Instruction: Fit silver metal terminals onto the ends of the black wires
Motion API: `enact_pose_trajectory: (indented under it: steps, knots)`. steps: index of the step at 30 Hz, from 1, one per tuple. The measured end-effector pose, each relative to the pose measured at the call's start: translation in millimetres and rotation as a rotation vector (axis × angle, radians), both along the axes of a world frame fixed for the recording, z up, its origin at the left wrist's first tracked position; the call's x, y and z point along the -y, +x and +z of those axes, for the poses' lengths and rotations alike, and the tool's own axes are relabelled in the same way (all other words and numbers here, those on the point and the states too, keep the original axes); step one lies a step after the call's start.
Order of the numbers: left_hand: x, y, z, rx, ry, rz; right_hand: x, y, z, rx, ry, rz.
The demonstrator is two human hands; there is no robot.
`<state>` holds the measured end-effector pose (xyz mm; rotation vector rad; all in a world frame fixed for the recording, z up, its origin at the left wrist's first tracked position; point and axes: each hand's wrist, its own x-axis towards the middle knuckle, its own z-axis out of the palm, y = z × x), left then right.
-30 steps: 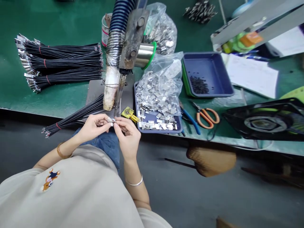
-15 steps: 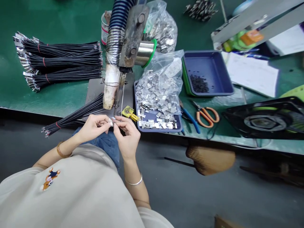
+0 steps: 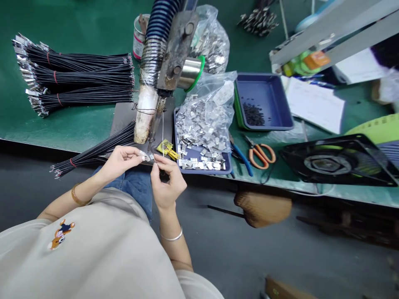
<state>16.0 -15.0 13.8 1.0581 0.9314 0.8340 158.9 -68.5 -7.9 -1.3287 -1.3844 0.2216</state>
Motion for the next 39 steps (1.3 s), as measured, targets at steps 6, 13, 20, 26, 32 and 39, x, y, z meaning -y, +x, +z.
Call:
enact_pose_trajectory:
  steps: [6, 13, 20, 26, 32, 39]
  knots:
    - [-3, 1, -3.8, -0.018, 0.022, 0.035, -2, 5, 0.3, 0.219, 0.083, 0.078]
    - [-3, 8, -6.5, -0.090, 0.117, 0.105, -4, 2, -1.5, 0.215, 0.106, 0.082]
    - [-1, 13, -6.5, -0.177, 0.150, 0.164, -7, 2, 3.2, 0.154, -0.028, 0.069]
    - [1, 14, 0.5, -0.203, 0.174, 0.187, -8, 0, 9.5, 0.173, -0.034, 0.060]
    - [3, 12, 1.4, -0.227, 0.190, 0.155, -7, 2, 10.7, 0.219, -0.001, 0.076]
    - [4, 12, -2.1, -0.279, 0.219, 0.161, -11, 2, 10.6, 0.212, -0.012, 0.038]
